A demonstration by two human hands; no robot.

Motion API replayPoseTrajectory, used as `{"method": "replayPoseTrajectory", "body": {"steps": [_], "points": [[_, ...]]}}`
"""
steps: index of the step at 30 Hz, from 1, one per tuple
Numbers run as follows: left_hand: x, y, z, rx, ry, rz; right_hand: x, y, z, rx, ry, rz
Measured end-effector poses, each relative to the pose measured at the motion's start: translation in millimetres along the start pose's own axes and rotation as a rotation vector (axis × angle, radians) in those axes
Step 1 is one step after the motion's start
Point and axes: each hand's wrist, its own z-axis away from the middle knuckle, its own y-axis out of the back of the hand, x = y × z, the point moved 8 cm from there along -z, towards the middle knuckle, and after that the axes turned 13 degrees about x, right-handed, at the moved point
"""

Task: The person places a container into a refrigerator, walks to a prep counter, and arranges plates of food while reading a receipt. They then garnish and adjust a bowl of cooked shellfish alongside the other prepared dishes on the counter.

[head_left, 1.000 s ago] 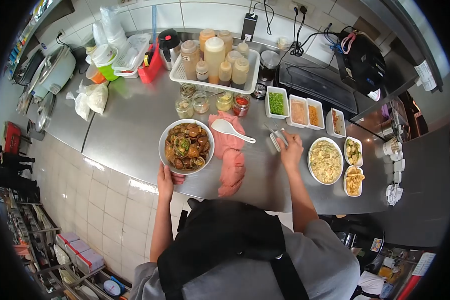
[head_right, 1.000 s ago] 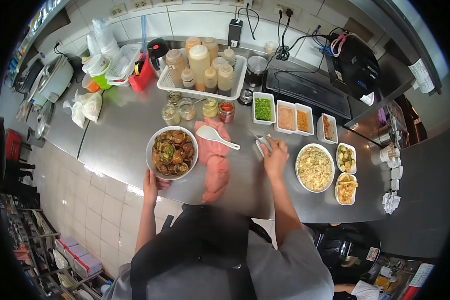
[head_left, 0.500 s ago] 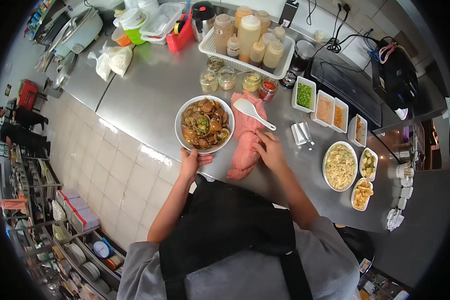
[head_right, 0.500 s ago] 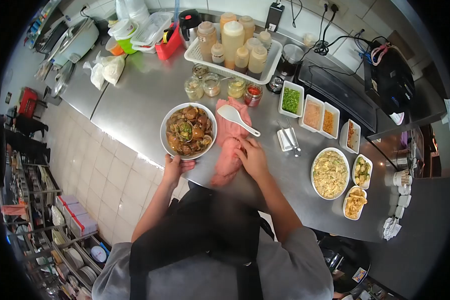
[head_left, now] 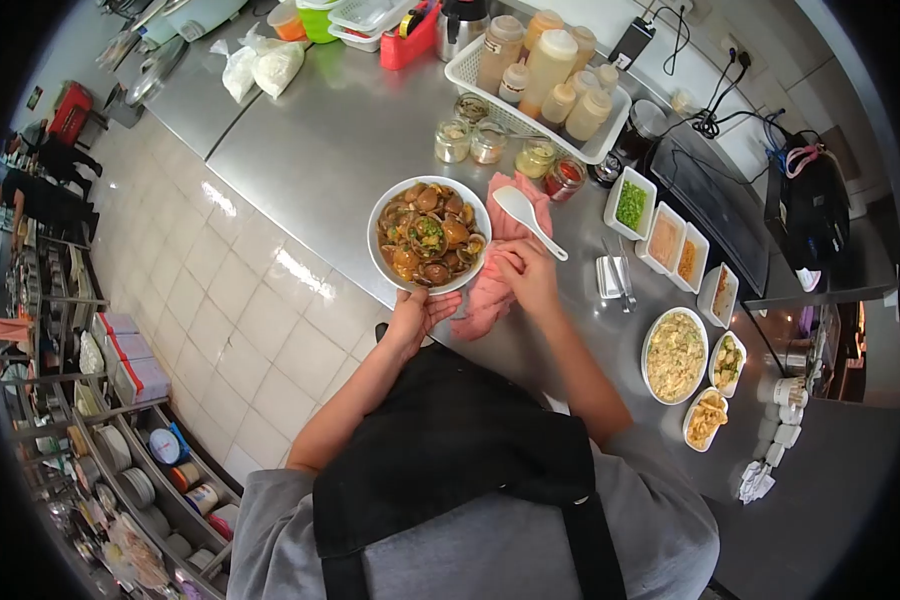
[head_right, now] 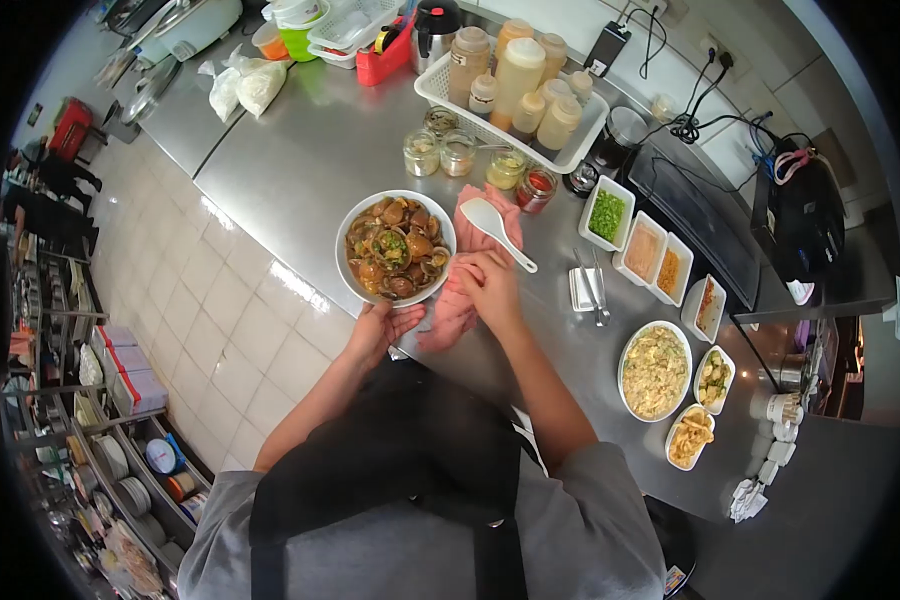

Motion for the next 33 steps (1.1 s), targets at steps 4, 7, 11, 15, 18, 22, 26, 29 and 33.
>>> {"method": "replayPoseTrajectory", "body": {"steps": [4,7,11,15,18,22,26,29,33], "points": [[0.2,-2.7,2.2,0.001,-0.043,0.014,-11.8,-10.7,0.8,-0.016,0.097,0.002],[-6.4,7.4,-8.4,0.001,-0.092,0.006,-1.9,-21.1,23.6,-0.509,-0.117,0.114],[5.2,2.4,-5.8,0.141,-0.195,0.093,12.8,14.1,22.7,-0.414,-0.166,0.284],[17.7,-2.5,-1.6,0.126,-0.246,0.117,-1.6,46.7,17.9,-0.137,0.090,0.421],[14.8,10.2,-4.8,0.139,-0.264,0.105,-12.0,54.0,25.3,-0.144,0.126,0.420],[15.5,18.9,9.8,0.064,-0.272,-0.002,5.4,68.8,45.0,-0.151,-0.047,0.243],[-7.0,29.8,29.3,-0.101,-0.189,-0.048,34.4,95.5,83.3,-0.006,-0.113,0.342],[-19.7,35.8,62.8,-0.094,-0.224,-0.052,41.0,113.1,116.3,0.012,-0.206,0.343],[-33.1,27.6,124.0,-0.077,-0.226,-0.169,49.6,111.3,165.5,-0.112,-0.480,0.051]]}}
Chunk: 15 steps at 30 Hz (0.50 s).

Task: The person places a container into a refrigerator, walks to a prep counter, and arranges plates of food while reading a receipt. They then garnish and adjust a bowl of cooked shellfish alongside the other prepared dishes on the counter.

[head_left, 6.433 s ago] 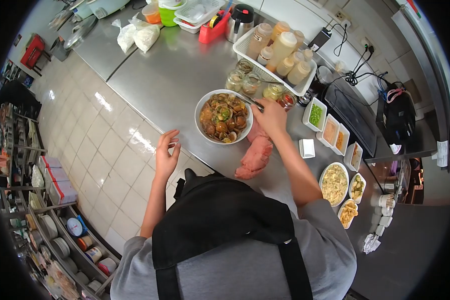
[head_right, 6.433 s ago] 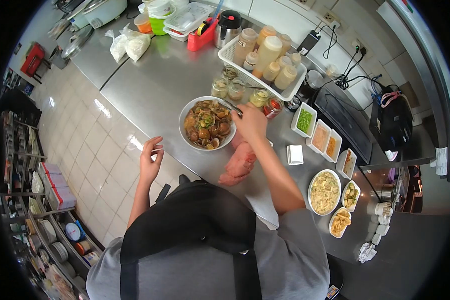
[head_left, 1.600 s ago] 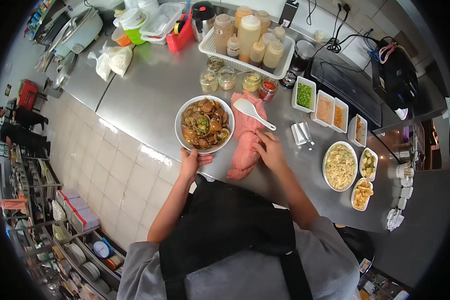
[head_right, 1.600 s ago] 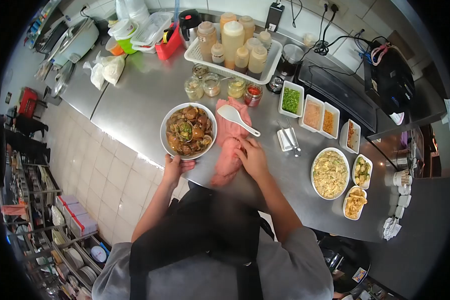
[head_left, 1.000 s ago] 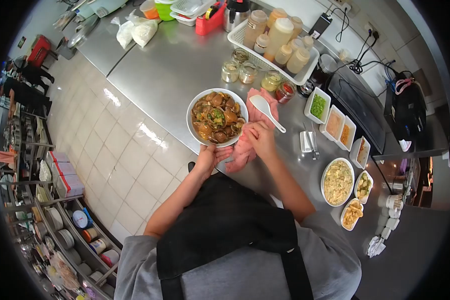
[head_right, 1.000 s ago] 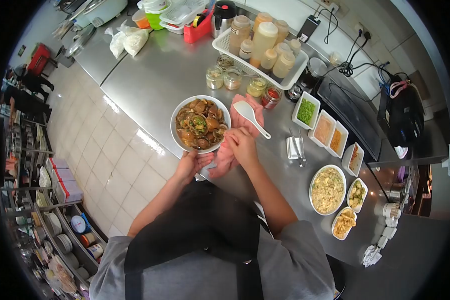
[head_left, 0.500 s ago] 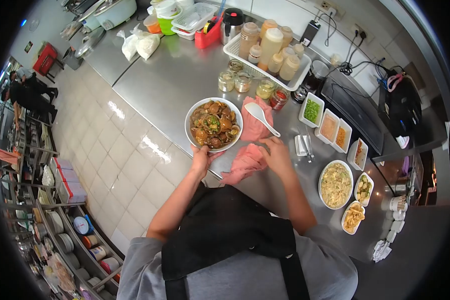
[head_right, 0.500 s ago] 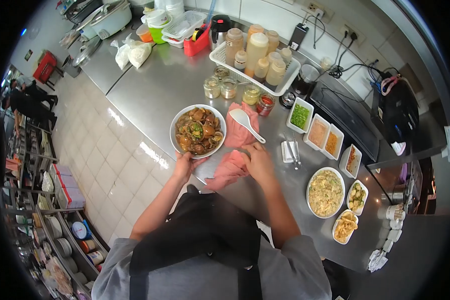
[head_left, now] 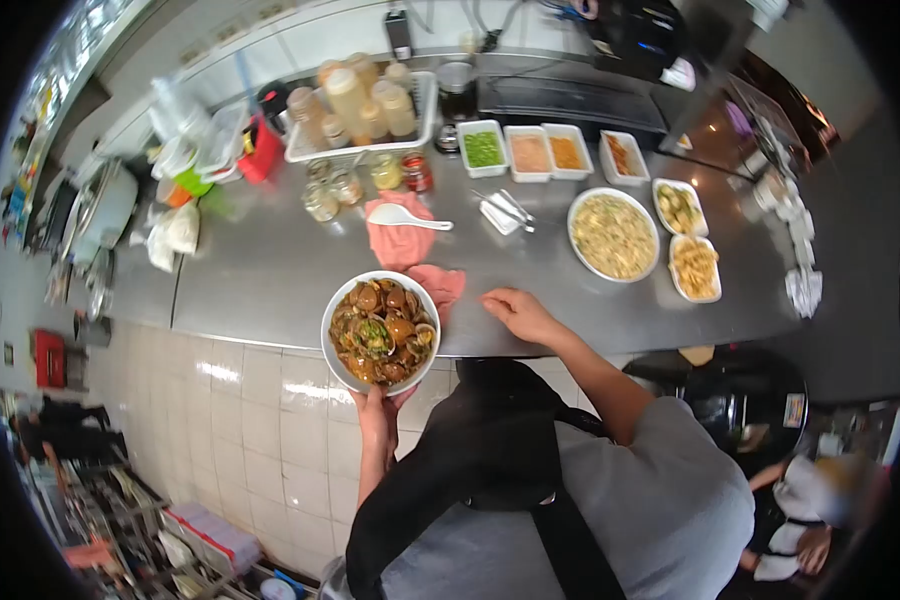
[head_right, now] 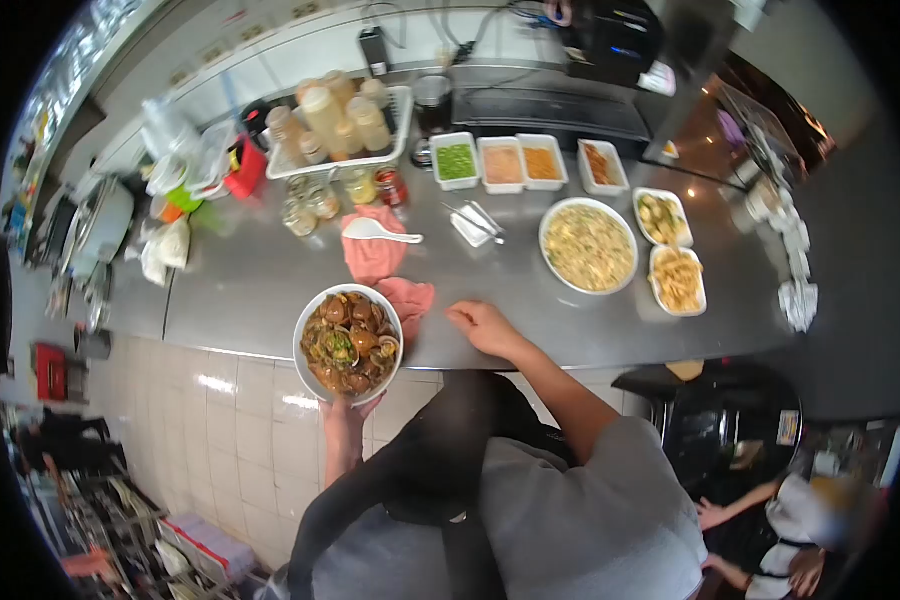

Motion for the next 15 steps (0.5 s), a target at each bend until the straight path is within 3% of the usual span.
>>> {"method": "replayPoseTrajectory", "body": {"steps": [1,2,4,5,7,9,11,15], "points": [[-0.8,-5.3,12.2,-0.007,0.007,-0.008,13.6,-11.5,10.6,-0.135,-0.108,-0.115],[-8.3,-7.7,20.2,-0.040,0.042,-0.008,9.7,-6.7,23.2,-0.103,-0.124,-0.124],[-23.9,-16.4,37.6,-0.081,0.090,-0.046,-5.3,-14.4,67.6,-0.230,-0.398,-0.656],[-42.2,-20.4,40.4,-0.114,0.088,-0.055,0.1,-15.0,79.6,-0.198,-0.376,-0.656],[-44.7,-48.4,67.8,-0.184,0.109,-0.090,-8.8,-16.9,109.8,-0.227,-0.503,-1.021],[-67.0,-62.2,78.0,-0.327,0.150,-0.105,-15.1,-1.7,128.7,-0.152,-0.380,-1.174],[-77.8,-76.2,96.5,-0.413,0.135,-0.103,1.9,14.1,152.0,0.003,-0.502,-1.200],[-119.2,-100.8,114.9,-0.523,0.200,-0.109,42.6,53.3,188.2,0.290,-0.491,-1.157]]}}
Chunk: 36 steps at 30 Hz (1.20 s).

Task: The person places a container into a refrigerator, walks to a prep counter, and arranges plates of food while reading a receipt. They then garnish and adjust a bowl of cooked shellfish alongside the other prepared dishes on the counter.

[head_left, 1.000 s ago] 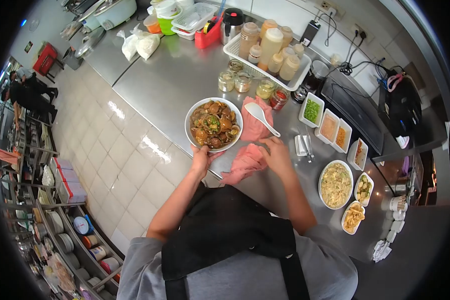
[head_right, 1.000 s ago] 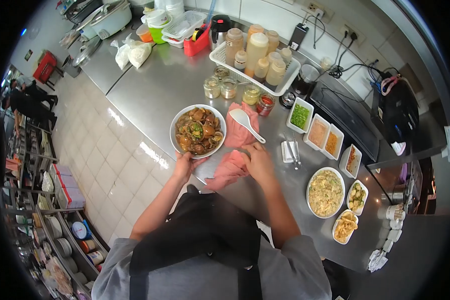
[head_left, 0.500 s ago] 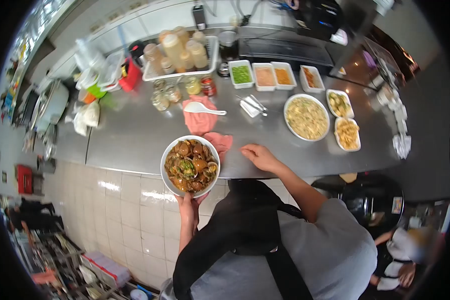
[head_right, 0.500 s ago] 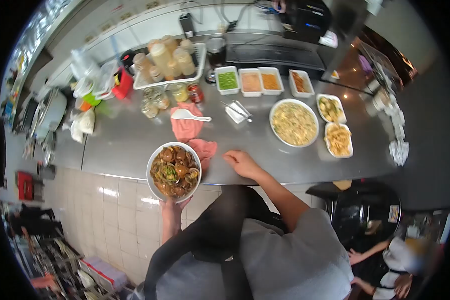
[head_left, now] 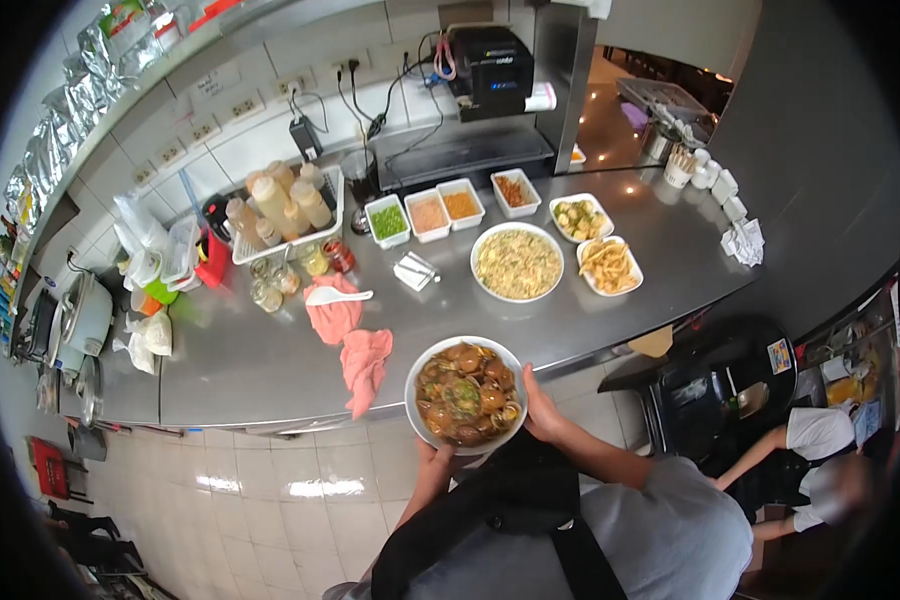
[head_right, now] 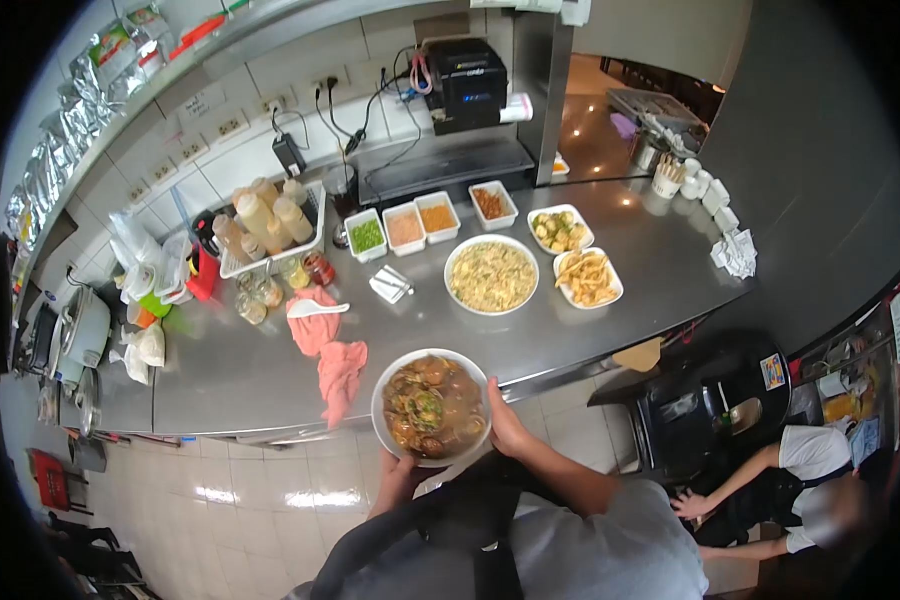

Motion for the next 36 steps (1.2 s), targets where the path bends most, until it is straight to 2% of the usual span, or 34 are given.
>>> {"method": "replayPoseTrajectory", "body": {"steps": [2,4,6,9,16,17,19,24,26,30,32,33,35,36], "points": [[-17.3,-13.2,-8.0,-0.031,0.011,0.004,-4.1,33.0,-0.7,0.115,-0.008,-0.056],[-30.3,-35.3,-15.1,-0.124,-0.002,-0.087,-25.8,55.3,8.8,0.148,0.100,-0.087],[-18.0,-82.3,-8.4,-0.157,0.000,-0.081,-44.7,81.8,10.6,0.192,0.114,-0.142],[-30.9,-139.9,-16.5,-0.186,0.053,-0.184,-80.7,127.3,11.0,0.246,0.158,-0.181],[-89.7,-236.6,-48.8,-0.224,0.103,-0.183,-160.3,221.9,11.1,0.183,0.335,-0.122],[-106.1,-239.5,-55.2,-0.216,0.115,-0.183,-161.9,238.2,5.5,0.197,0.303,-0.146],[-140.5,-231.0,-78.1,-0.176,-0.007,-0.285,-165.7,262.6,-3.4,0.177,0.293,-0.100],[-142.7,-244.2,-73.0,-0.107,0.046,-0.199,-206.9,266.6,0.7,0.190,0.112,0.056],[-121.9,-252.7,-52.5,0.038,0.167,-0.114,-222.0,296.4,-33.7,0.273,0.259,0.361],[-142.7,-216.0,-61.6,0.067,0.127,-0.121,-232.0,308.6,-93.7,0.286,0.215,0.287],[-141.9,-216.5,-52.9,0.099,0.150,-0.093,-234.3,291.4,-114.3,0.116,0.198,0.096],[-139.7,-219.2,-48.6,0.120,0.175,-0.066,-235.3,287.0,-119.7,0.108,0.191,0.101],[-139.8,-218.3,-48.3,0.120,0.153,-0.089,-242.2,288.9,-127.2,0.233,0.254,0.126],[-141.1,-217.9,-48.2,0.109,0.134,-0.116,-244.6,285.9,-130.8,0.227,0.249,0.133]]}}
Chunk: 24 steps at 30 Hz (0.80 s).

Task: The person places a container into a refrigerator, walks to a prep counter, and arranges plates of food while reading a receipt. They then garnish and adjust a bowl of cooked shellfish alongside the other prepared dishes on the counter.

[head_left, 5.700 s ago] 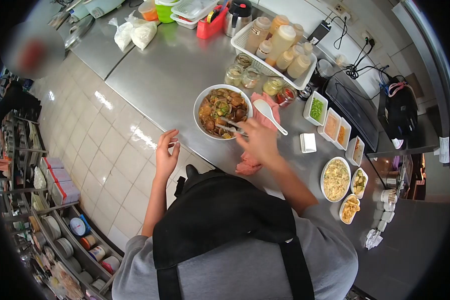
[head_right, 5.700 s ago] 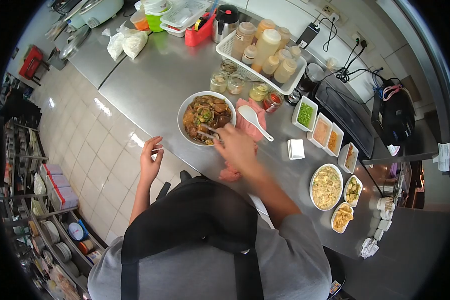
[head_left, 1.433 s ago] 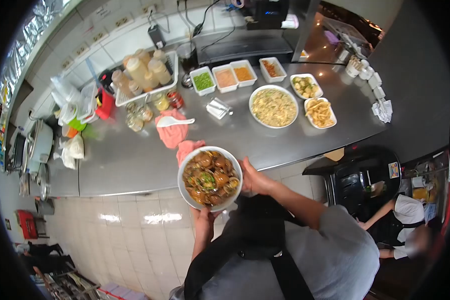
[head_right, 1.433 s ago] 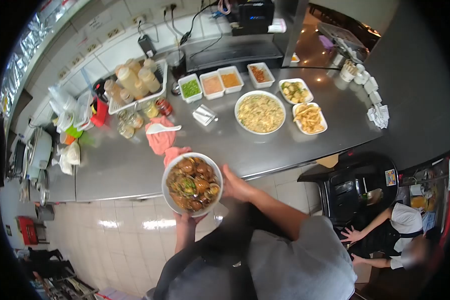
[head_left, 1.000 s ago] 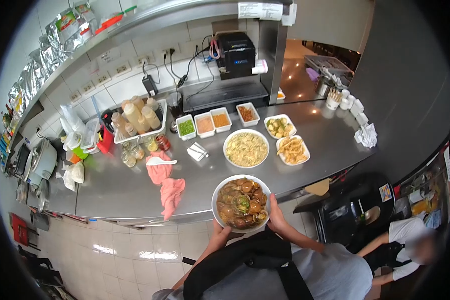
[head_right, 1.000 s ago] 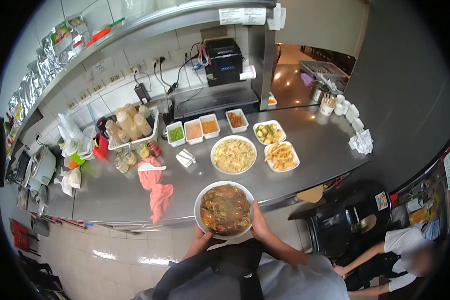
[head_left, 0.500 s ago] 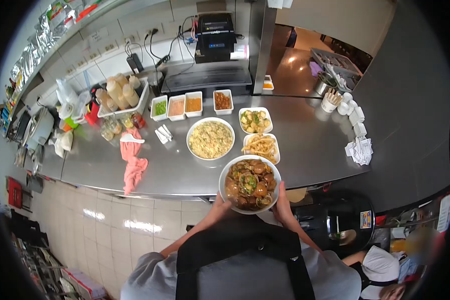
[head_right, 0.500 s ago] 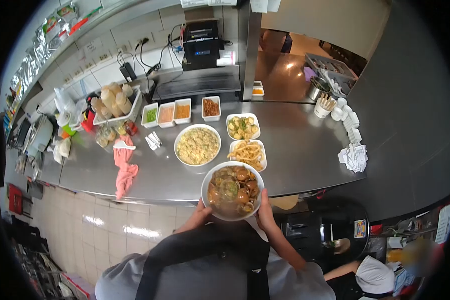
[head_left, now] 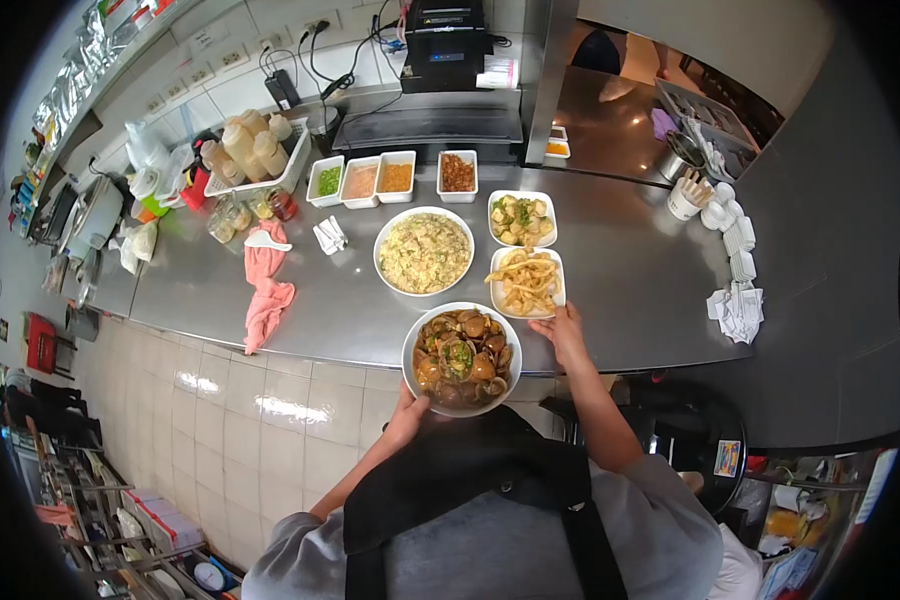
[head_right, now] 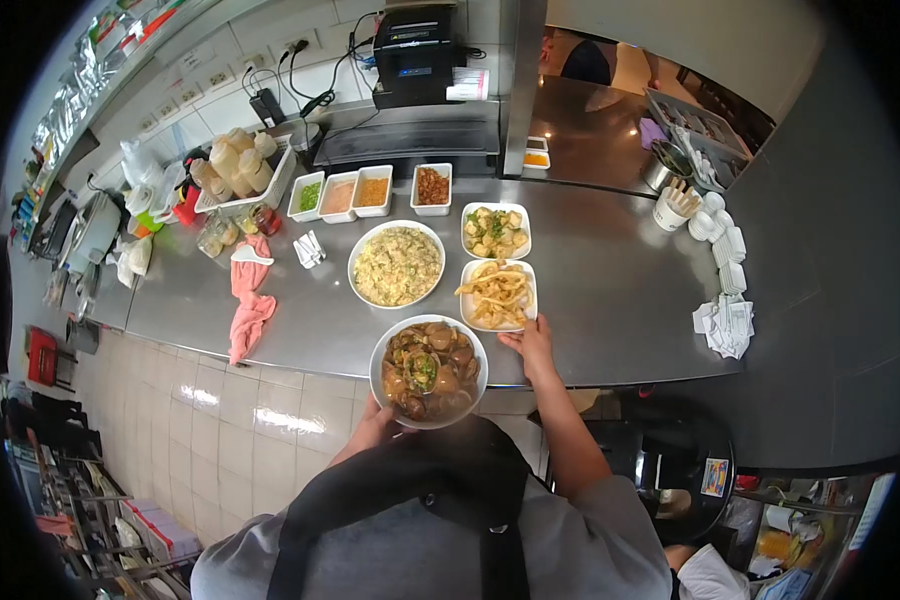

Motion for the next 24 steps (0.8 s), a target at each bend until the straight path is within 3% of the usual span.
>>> {"method": "replayPoseTrajectory", "body": {"steps": [4,10,12,14,16,19,23,24], "points": [[-36.4,24.0,-33.5,-0.022,-0.171,-0.183,-13.3,-5.4,-14.1,0.065,0.011,0.069],[-0.2,-35.3,-25.4,-0.021,-0.105,-0.088,-38.9,-16.9,-53.7,0.094,-0.010,0.047],[-5.3,-44.6,-38.7,-0.026,-0.093,-0.049,-42.8,-26.6,-66.1,-0.088,-0.048,-0.078],[-11.9,-55.7,-50.2,-0.037,-0.020,-0.037,-54.3,-18.6,-60.3,-0.014,-0.095,-0.079],[-10.6,-68.2,-56.8,-0.058,-0.037,-0.004,-74.3,-4.3,-43.6,0.065,0.007,0.099],[0.5,-81.8,-60.6,-0.071,-0.097,-0.030,-91.0,12.9,-21.7,0.021,0.212,0.239],[3.7,-85.2,-65.6,-0.184,-0.110,-0.088,-97.4,21.1,18.4,-0.069,0.251,0.338],[3.5,-83.7,-59.1,-0.186,-0.076,-0.103,-101.7,-3.4,13.5,-0.125,0.261,0.356]]}}
